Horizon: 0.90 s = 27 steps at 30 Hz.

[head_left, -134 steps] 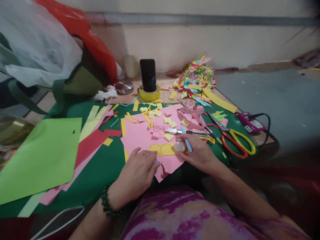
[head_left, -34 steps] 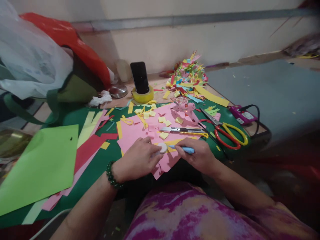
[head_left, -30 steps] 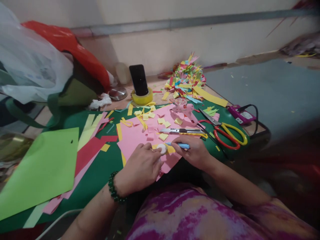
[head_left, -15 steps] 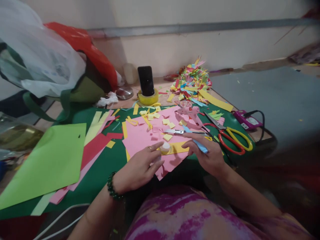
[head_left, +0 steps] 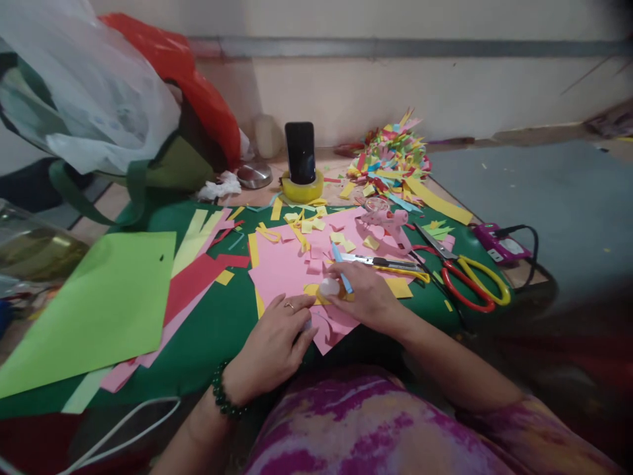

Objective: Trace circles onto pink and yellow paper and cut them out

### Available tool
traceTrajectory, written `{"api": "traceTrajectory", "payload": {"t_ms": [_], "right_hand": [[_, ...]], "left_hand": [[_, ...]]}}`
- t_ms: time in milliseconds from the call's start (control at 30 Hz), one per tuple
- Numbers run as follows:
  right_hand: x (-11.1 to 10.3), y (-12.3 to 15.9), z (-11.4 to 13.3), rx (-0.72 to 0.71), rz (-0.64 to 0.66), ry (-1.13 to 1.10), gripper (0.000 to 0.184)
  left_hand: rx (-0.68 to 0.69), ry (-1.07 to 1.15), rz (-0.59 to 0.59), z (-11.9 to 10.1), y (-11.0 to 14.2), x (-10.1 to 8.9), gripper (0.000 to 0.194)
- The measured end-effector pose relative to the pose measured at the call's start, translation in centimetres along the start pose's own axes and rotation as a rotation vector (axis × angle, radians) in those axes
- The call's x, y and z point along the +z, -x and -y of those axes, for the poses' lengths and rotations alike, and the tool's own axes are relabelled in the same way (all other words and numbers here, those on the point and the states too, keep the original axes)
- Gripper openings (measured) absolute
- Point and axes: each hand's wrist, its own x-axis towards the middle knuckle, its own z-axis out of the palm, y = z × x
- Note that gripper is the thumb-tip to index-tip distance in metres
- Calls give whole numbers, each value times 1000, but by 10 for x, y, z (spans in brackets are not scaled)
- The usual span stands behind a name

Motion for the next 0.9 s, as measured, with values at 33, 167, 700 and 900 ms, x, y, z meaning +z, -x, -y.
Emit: {"api": "traceTrajectory", "payload": {"t_ms": [33,167,700,900], "right_hand": [[-4,1,-2,16,-36,-30,33],[-31,9,-9,176,-267,-94,35],[6,12,-7,-61,-36,-13,37],[7,11,-6,-61,-40,5,39]], "left_hand": [[-6,2,7,0,0,0,23],[-24,20,29,-2,1,-1,24],[-37,-24,14,-6,-3,-2,22],[-28,-46,2,-8,-4,0,22]]}}
